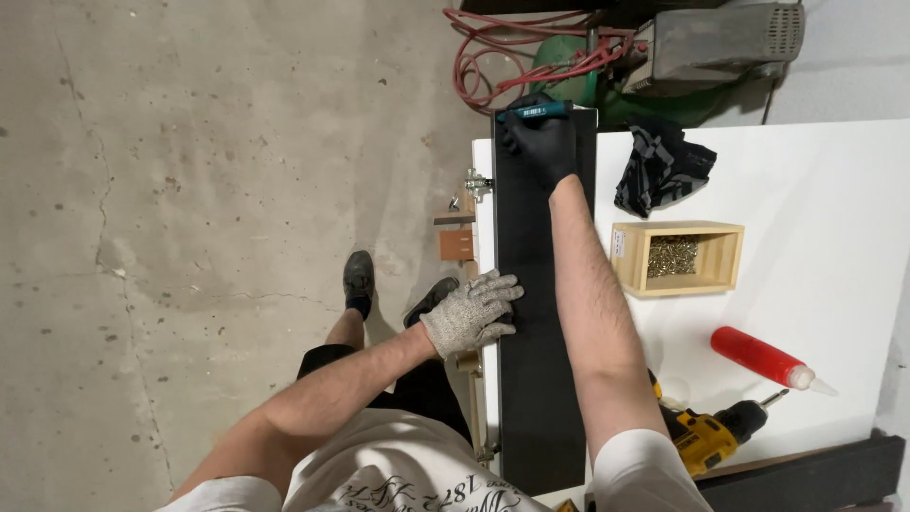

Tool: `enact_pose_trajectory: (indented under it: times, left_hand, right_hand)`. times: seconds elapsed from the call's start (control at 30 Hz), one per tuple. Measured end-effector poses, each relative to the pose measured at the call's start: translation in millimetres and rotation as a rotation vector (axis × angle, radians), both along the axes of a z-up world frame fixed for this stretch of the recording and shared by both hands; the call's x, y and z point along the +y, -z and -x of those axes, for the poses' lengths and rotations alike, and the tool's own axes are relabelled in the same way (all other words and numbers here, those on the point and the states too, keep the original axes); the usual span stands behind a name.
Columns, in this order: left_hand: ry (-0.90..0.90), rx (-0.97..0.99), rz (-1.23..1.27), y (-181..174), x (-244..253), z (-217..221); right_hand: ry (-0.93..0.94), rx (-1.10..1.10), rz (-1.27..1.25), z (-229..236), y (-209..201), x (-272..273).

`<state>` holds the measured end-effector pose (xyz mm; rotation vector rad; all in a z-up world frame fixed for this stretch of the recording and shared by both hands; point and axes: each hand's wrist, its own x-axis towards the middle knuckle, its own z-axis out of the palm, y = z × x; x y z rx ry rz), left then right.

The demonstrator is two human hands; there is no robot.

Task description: The person wipes a black rectangular panel on a white workbench using a black cloth. They repeatedly clean the surface, moving the cloth across the panel and occasionally adjusting their grip. The person also wipes the edges and corners of the panel.

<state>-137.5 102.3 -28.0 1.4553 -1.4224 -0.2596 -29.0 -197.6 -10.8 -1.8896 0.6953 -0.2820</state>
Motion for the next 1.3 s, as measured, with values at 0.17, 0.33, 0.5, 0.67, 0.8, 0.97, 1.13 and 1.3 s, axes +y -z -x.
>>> enact_pose_trajectory:
  times: [0.17, 0.33, 0.5, 0.67, 0.8, 0.97, 1.13, 1.3]
  left_hand:
    - [0.022, 0.063, 0.003, 7, 0, 2]
    - [0.024, 0.073, 0.034, 17, -1, 5]
    - [0.036, 0.078, 0.014, 10, -1, 2]
    - [0.054, 0.087, 0.033, 9, 1, -1]
    - [0.046, 0.065, 0.021, 4, 0, -3]
    - [0.047, 0.080, 0.021, 5, 1, -1]
    - [0.048, 0.090, 0.028, 9, 0, 1]
    - [0.046, 0.117, 0.048, 13, 0, 3]
  right_hand:
    - [0.105, 0.028, 0.036, -2, 6, 6]
    - [0.113, -0.005, 0.020, -2, 13, 4]
    - [0.149, 0.029, 0.089, -2, 11, 4]
    - [0.125, 0.041, 0.067, -1, 19, -2]
    - [0.116, 0.020, -0.001, 1, 2, 5]
    - [0.117, 0.017, 0.040, 1, 8, 6]
    - [0.099, 0.009, 0.030, 0, 3, 10]
    - [0.084, -0.040, 0.060, 1, 7, 9]
